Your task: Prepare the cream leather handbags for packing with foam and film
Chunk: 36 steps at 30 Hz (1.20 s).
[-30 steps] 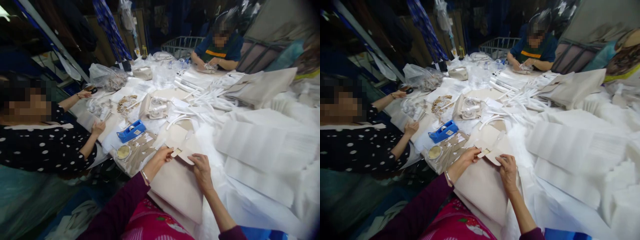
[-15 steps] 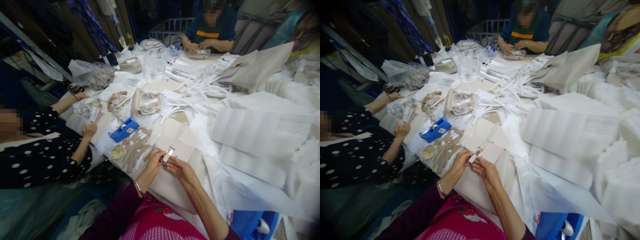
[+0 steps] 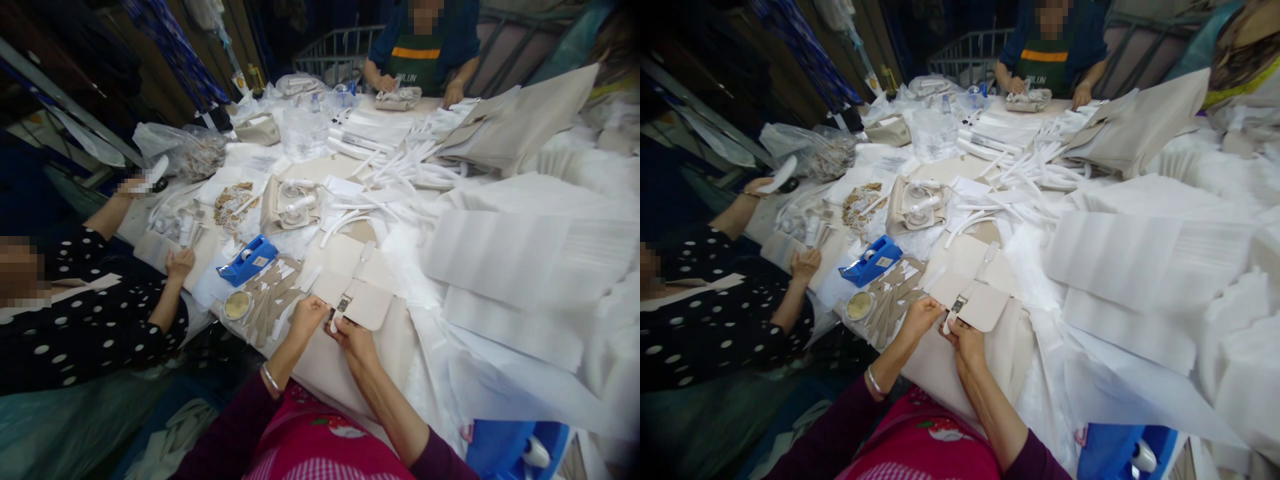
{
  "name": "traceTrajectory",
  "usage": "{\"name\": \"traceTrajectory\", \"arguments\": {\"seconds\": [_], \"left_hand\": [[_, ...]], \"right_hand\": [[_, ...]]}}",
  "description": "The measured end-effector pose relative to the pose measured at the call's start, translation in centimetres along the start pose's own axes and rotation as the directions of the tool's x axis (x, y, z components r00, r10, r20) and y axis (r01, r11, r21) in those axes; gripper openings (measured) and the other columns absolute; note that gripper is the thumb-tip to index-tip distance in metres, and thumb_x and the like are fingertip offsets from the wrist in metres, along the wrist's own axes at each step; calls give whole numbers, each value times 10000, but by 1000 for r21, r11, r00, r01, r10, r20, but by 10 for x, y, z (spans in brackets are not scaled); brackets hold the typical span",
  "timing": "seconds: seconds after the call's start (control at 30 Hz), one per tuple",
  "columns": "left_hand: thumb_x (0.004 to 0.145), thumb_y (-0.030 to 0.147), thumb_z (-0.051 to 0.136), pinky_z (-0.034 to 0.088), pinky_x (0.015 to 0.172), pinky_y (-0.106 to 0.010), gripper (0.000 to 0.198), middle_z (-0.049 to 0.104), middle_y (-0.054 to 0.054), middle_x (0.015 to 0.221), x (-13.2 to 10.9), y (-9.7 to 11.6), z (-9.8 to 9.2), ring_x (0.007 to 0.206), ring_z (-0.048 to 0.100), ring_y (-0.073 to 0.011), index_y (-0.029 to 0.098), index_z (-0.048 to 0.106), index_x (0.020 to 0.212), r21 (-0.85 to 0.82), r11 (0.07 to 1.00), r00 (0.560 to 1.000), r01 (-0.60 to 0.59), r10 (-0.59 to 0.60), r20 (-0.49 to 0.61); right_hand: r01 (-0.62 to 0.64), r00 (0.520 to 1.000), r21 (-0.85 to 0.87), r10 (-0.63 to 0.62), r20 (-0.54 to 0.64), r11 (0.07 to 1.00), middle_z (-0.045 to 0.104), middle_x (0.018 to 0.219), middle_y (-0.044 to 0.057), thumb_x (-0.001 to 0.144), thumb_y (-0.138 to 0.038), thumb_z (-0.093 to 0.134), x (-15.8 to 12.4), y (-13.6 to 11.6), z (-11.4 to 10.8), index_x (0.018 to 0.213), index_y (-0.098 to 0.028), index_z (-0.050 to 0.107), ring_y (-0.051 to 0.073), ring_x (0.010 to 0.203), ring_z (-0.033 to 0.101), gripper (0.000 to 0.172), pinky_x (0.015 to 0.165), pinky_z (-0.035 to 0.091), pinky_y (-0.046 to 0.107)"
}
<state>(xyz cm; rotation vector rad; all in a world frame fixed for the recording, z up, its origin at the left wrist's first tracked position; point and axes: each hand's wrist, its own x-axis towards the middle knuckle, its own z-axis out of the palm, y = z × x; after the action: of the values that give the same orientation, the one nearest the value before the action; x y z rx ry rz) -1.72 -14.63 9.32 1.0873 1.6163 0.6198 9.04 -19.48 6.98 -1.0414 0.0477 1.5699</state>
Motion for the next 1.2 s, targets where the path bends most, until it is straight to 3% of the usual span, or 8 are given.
{"name": "traceTrajectory", "arguments": {"seconds": [0.07,0.1,0.2,0.3,0.6,0.97,1.1,1.2], "left_hand": [[738,253,606,358,579,-240,119,541,14,603,2,2,-5,572,489,-117,184,561,652,257,951,971,-173,208,-118],[751,209,587,383,636,-250,59,575,1,679,3,4,-5,647,521,-131,191,589,695,347,903,942,-251,311,-127],[753,107,552,410,780,-279,139,607,-25,851,7,9,1,833,541,-158,201,644,799,446,790,878,-421,478,-16],[753,110,579,406,832,-311,113,606,-33,827,12,10,12,866,524,-179,194,655,748,489,765,884,-420,466,30],[743,230,659,384,783,-354,139,589,-60,792,17,16,29,863,497,-221,180,600,626,628,746,949,-222,313,-36],[809,152,527,366,842,-408,85,571,-111,875,17,12,36,957,469,-262,167,558,731,717,642,936,-273,348,45],[813,146,516,384,845,-374,110,566,-66,840,17,6,35,905,484,-223,186,520,711,622,693,916,-365,388,106],[807,123,501,405,822,-330,133,565,-36,804,22,3,26,861,508,-188,191,518,694,487,791,914,-371,404,40]], "right_hand": [[-10,999,-35,8,-41,999,650,709,-20,511,-147,833,1,3,-4,836,-180,644,171,636,640,377,628,583,356],[-15,999,-51,12,-49,999,643,698,-20,504,-154,837,2,5,-6,831,-177,637,181,633,648,384,615,586,360],[-16,999,-67,14,-30,998,660,757,-3,510,-183,836,3,8,-8,872,-178,632,197,651,662,416,624,592,381],[-10,1000,-58,9,-20,998,669,787,0,515,-184,825,3,8,-7,927,-184,641,179,658,651,451,656,594,391],[48,996,-51,-51,-69,998,656,791,-15,494,-121,778,3,11,-4,952,-212,657,152,691,587,482,628,587,349],[88,993,-131,-98,-66,987,695,870,13,533,-121,703,6,15,-6,1000,-218,668,166,743,592,478,628,565,314],[97,993,-146,-106,-52,984,701,869,31,552,-126,691,7,16,-6,1016,-205,664,187,763,607,471,621,560,318],[77,994,-130,-87,-70,988,687,820,19,537,-156,746,7,15,-7,976,-199,667,182,699,615,448,606,564,344]]}}
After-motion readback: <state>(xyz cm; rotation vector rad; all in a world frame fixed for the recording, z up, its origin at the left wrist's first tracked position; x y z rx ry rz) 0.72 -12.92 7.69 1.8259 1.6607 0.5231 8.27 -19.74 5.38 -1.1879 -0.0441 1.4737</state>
